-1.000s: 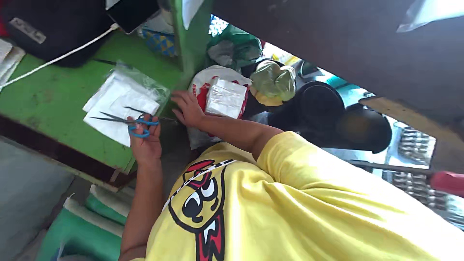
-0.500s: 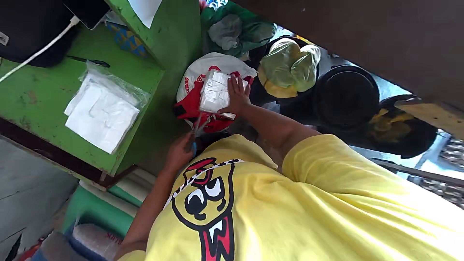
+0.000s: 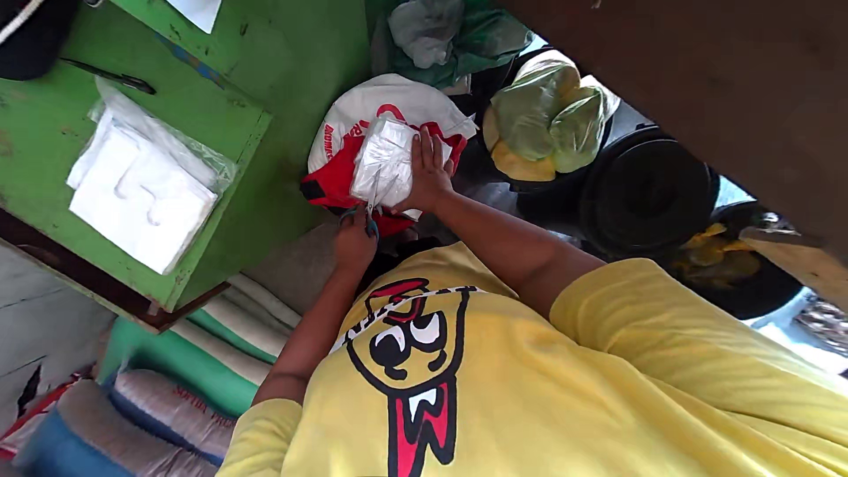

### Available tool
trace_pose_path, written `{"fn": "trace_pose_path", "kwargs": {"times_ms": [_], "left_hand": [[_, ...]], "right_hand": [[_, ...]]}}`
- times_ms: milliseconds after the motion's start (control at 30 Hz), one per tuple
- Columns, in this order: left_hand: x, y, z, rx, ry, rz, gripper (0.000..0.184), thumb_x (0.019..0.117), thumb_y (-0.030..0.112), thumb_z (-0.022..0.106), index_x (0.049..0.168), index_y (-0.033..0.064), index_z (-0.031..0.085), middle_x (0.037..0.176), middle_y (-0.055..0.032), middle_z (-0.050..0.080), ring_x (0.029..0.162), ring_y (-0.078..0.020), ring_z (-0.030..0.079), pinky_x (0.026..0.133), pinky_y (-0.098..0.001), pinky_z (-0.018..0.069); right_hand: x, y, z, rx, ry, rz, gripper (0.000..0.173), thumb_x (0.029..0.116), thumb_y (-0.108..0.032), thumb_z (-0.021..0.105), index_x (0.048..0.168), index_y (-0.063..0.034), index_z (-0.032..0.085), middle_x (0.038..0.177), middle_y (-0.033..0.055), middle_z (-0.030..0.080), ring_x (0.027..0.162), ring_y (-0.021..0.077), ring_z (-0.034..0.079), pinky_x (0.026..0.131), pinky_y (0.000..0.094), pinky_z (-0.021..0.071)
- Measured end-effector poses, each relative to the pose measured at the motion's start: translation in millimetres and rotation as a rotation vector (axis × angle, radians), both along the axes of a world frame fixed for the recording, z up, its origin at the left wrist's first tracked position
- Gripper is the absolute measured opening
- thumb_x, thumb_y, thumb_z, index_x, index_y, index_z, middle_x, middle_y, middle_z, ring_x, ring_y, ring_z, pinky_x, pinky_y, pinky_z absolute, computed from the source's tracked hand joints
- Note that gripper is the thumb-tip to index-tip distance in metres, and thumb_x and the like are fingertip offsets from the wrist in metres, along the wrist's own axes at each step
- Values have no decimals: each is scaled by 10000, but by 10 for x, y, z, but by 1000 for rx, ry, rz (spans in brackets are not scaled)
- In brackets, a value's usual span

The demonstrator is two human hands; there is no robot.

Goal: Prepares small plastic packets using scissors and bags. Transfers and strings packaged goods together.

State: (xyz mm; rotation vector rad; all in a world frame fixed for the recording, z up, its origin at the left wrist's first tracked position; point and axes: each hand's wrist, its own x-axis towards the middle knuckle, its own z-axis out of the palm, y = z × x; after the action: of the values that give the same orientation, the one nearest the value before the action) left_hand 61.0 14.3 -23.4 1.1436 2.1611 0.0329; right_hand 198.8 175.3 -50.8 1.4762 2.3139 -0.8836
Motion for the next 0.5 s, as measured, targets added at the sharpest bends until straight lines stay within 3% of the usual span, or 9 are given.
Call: {"fn": "trace_pose_path", "kwargs": {"times_ms": [267,500], "left_hand": [[128,349,105,-18,139,-76,545,974,200,635,1499,121,509,1310,-268,614,1207,-454,604,1026,-602,470],[180,547,178,-62,123,-66,552,1002,196,605,1531,128,465,1337,-259,599,1208,-432,617,994,-564,519]], "right_hand": [[6,-19,-71,9,43,-13,1709,448,-631,964,1644,-113,-139,1705,97,-253,1580,357,-175,1195,732,86],[-2,-21,-66,5,34,-8,1706,459,-644,956,1640,-105,-151,1702,93,-262,1574,355,-201,1201,725,47]]}}
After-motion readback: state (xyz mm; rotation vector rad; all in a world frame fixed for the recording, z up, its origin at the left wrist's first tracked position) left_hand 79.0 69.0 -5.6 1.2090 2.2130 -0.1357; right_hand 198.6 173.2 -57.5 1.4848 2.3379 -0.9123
